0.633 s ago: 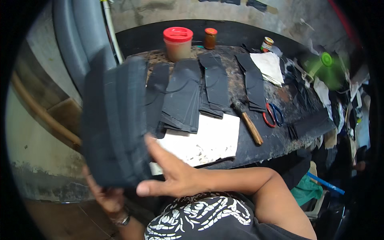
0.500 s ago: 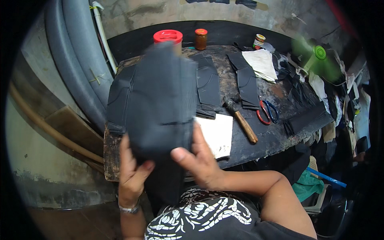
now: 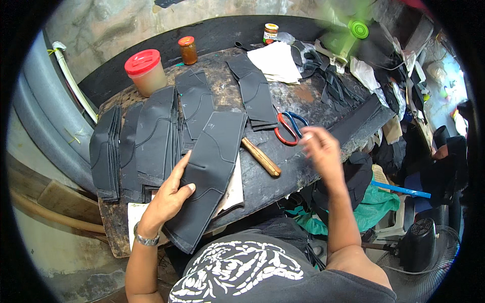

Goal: The person sorts and stacks black rubber pieces on a workbench. They repeatedly pick up individual pieces, align them, and place them into neat piles. The person also moves a small pile of offcuts to the side.

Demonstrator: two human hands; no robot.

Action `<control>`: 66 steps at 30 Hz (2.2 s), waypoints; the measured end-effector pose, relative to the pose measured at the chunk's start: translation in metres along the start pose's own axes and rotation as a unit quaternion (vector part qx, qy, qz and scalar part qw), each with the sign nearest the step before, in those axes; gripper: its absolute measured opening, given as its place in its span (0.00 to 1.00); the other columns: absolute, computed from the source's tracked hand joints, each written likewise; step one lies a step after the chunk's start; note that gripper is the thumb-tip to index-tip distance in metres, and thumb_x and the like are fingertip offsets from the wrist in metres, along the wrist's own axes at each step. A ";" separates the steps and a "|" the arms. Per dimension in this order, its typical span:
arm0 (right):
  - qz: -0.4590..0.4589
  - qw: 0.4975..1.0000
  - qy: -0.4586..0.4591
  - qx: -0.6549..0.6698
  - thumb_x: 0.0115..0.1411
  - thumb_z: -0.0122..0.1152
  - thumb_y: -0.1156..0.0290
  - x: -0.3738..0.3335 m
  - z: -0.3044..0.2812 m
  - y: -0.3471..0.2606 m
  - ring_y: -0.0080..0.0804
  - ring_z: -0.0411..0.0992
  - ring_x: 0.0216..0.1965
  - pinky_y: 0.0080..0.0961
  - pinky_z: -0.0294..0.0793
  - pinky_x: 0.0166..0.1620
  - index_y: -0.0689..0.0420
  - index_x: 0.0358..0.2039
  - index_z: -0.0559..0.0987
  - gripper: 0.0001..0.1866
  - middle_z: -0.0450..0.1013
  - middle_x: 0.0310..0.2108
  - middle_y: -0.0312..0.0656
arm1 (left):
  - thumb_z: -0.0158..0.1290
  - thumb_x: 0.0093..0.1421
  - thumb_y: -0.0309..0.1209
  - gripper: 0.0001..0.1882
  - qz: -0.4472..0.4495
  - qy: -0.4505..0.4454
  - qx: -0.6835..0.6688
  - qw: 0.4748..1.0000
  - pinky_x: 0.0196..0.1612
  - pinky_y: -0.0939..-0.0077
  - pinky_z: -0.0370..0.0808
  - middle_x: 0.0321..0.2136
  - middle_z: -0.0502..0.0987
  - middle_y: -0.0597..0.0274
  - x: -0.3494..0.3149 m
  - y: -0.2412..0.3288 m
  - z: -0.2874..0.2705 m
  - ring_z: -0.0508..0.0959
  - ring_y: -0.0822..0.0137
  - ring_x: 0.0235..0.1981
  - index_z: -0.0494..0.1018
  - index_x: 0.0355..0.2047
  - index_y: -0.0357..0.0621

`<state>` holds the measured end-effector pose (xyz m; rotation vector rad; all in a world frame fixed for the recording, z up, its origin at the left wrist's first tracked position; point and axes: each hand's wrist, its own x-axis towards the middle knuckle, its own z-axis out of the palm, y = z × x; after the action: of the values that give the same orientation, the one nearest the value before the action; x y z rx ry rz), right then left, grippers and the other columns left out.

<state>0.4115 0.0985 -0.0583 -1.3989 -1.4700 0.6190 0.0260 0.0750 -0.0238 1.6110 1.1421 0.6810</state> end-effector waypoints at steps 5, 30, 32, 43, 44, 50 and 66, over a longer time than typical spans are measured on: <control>0.049 0.854 0.341 -0.390 0.62 0.63 0.56 0.045 -0.121 0.107 0.56 0.73 0.46 0.47 0.72 0.54 0.56 0.57 0.74 0.27 0.71 0.49 0.60 | 0.48 0.64 0.24 0.36 0.076 0.065 0.189 0.977 0.71 0.60 0.57 0.69 0.56 0.36 -0.020 0.009 0.015 0.61 0.43 0.69 0.51 0.71 0.33; 0.203 0.834 0.162 -0.486 0.56 0.64 0.37 0.247 -0.071 0.152 0.61 0.57 0.67 0.54 0.57 0.66 0.66 0.68 0.59 0.54 0.57 0.66 0.62 | 0.61 0.60 0.27 0.32 0.080 0.146 0.372 0.913 0.65 0.53 0.64 0.70 0.53 0.35 -0.056 0.042 0.012 0.63 0.38 0.65 0.66 0.65 0.38; 0.209 0.800 0.180 -0.533 0.52 0.64 0.32 0.266 -0.077 0.154 0.59 0.58 0.67 0.54 0.56 0.67 0.64 0.69 0.59 0.58 0.58 0.66 0.60 | 0.60 0.60 0.26 0.30 0.057 0.152 0.350 0.923 0.66 0.52 0.62 0.69 0.54 0.35 -0.062 0.039 0.011 0.62 0.37 0.67 0.68 0.63 0.36; 0.197 0.828 0.084 -0.519 0.53 0.62 0.60 0.316 -0.115 0.172 0.58 0.73 0.56 0.53 0.71 0.57 0.52 0.62 0.68 0.35 0.76 0.52 0.59 | 0.65 0.56 0.36 0.27 0.057 0.209 0.287 0.933 0.62 0.51 0.69 0.62 0.64 0.29 -0.087 0.026 0.000 0.69 0.35 0.62 0.76 0.54 0.38; 0.190 0.822 0.112 -0.524 0.53 0.60 0.62 0.314 -0.115 0.165 0.59 0.75 0.53 0.51 0.73 0.56 0.55 0.60 0.70 0.32 0.77 0.49 0.60 | 0.65 0.57 0.37 0.26 0.079 0.226 0.253 0.937 0.61 0.51 0.70 0.61 0.66 0.30 -0.087 0.029 -0.002 0.71 0.36 0.61 0.76 0.54 0.38; 0.177 0.832 0.129 -0.510 0.52 0.57 0.62 0.265 -0.097 0.070 0.60 0.76 0.51 0.49 0.73 0.55 0.60 0.49 0.76 0.24 0.78 0.46 0.63 | 0.65 0.59 0.47 0.32 0.330 0.298 0.045 0.895 0.46 0.56 0.79 0.47 0.76 0.36 -0.087 0.064 -0.018 0.80 0.50 0.44 0.74 0.55 0.34; 0.035 0.853 0.039 -0.519 0.55 0.68 0.59 0.129 -0.002 0.048 0.60 0.74 0.49 0.51 0.76 0.50 0.60 0.52 0.72 0.29 0.71 0.49 0.59 | 0.60 0.60 0.44 0.32 0.386 0.261 0.022 0.884 0.43 0.62 0.77 0.38 0.80 0.43 -0.079 0.091 -0.016 0.79 0.56 0.38 0.72 0.55 0.29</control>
<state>0.4526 0.2296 -0.0605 -2.2506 -1.7670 -0.2956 0.0125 0.0046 0.0747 1.9871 0.8346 1.6992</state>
